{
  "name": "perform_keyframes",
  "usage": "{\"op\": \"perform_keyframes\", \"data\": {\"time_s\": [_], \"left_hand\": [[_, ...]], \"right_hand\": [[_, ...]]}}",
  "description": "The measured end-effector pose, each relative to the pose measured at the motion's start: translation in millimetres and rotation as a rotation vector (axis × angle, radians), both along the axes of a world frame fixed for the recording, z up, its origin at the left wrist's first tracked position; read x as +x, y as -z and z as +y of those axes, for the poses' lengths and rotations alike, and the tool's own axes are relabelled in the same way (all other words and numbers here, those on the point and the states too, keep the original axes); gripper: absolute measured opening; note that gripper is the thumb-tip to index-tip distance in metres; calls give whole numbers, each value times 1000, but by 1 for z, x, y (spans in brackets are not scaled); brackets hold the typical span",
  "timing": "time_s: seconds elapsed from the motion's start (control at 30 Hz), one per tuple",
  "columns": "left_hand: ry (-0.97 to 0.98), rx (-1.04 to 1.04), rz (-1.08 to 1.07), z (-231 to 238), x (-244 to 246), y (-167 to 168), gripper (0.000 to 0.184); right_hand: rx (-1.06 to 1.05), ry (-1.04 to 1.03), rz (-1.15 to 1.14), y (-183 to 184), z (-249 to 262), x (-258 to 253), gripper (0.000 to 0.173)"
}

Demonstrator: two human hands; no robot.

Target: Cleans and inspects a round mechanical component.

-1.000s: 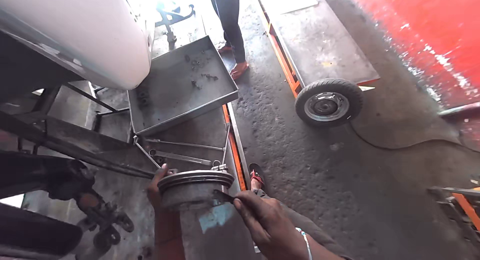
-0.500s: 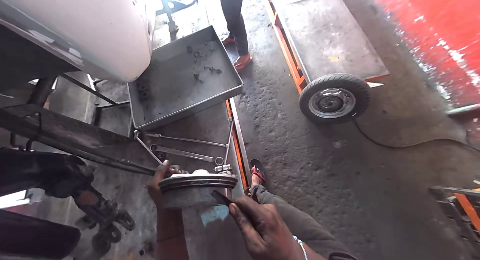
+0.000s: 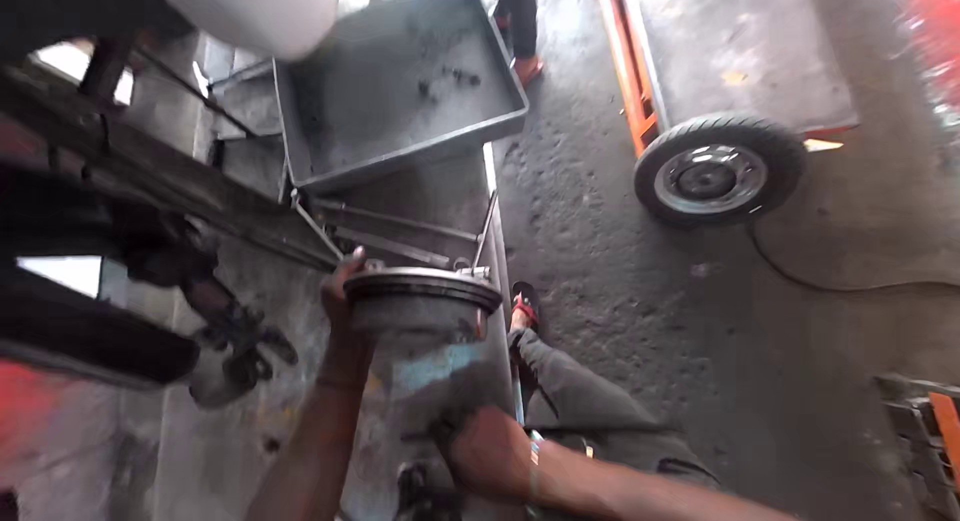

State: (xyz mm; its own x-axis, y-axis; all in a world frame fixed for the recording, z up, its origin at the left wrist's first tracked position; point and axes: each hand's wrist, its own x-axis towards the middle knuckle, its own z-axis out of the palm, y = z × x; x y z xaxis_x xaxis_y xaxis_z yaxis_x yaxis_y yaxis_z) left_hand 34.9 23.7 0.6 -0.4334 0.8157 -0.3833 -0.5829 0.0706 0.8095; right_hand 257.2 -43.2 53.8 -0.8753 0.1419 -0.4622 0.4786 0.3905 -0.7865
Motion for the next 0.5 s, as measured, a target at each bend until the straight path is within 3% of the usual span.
{"op": "perform_keyframes", "data": {"time_s": [0.1, 0.2, 0.23, 0.33, 0.4, 0.5], "left_hand": [[51, 70, 100, -18, -2, 7, 20], [90, -137, 290, -29, 17, -39, 23], [99, -145, 306, -30, 18, -39, 22], [52, 61, 176, -14, -5, 7, 19], [35, 56, 46, -5, -10, 15, 22], [47, 25, -41, -7, -8, 9, 30]], "right_hand": [[145, -108, 177, 6, -17, -41, 45], [106, -250, 432, 20, -71, -40, 54], [69, -357, 445, 31, -94, -33, 56], [157, -561, 549, 70, -131, -19, 32], [24, -512, 527, 58, -114, -16, 24], [-337, -173, 369, 14, -67, 4, 43]]}}
